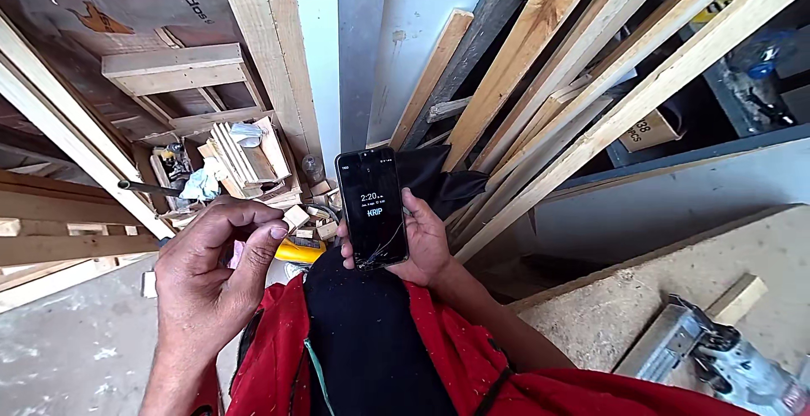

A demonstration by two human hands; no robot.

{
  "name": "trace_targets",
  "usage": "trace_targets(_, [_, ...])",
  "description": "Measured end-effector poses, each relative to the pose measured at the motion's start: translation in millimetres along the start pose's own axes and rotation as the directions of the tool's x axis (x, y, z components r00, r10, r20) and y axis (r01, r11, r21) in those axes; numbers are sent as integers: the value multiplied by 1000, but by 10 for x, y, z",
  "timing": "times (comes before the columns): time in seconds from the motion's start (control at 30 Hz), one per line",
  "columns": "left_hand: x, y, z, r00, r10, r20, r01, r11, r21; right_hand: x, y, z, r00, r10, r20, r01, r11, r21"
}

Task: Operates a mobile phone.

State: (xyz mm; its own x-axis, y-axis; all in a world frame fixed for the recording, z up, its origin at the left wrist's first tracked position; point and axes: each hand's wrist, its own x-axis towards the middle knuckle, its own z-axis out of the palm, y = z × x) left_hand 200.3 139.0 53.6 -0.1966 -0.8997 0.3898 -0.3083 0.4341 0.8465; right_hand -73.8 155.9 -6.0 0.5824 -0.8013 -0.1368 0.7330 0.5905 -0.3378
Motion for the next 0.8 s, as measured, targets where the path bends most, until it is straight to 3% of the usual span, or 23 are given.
trace_targets(0.2, [17,13,180,985,133,110,-159,945,286,3,-9,28,1000,-10,-10,10,1000,-27])
trace_targets(0.33, [-11,28,430,880,287,378,-413,857,310,-26,-14,66,990,-62,-129,57,997,-49])
trace_targets(0.4, [2,11,524,838,291,462,-467,819,332,-26,-8,65,986,-77,-146,69,996,-61])
trace_targets(0.6, [147,10,398,957,174,231,-271,818,507,-43,-10,93,994,-69,-81,68,998,-11])
trace_targets(0.8, [161,-8,389,960,185,210,-270,814,514,-29,-15,103,996,-53,-68,52,998,-17])
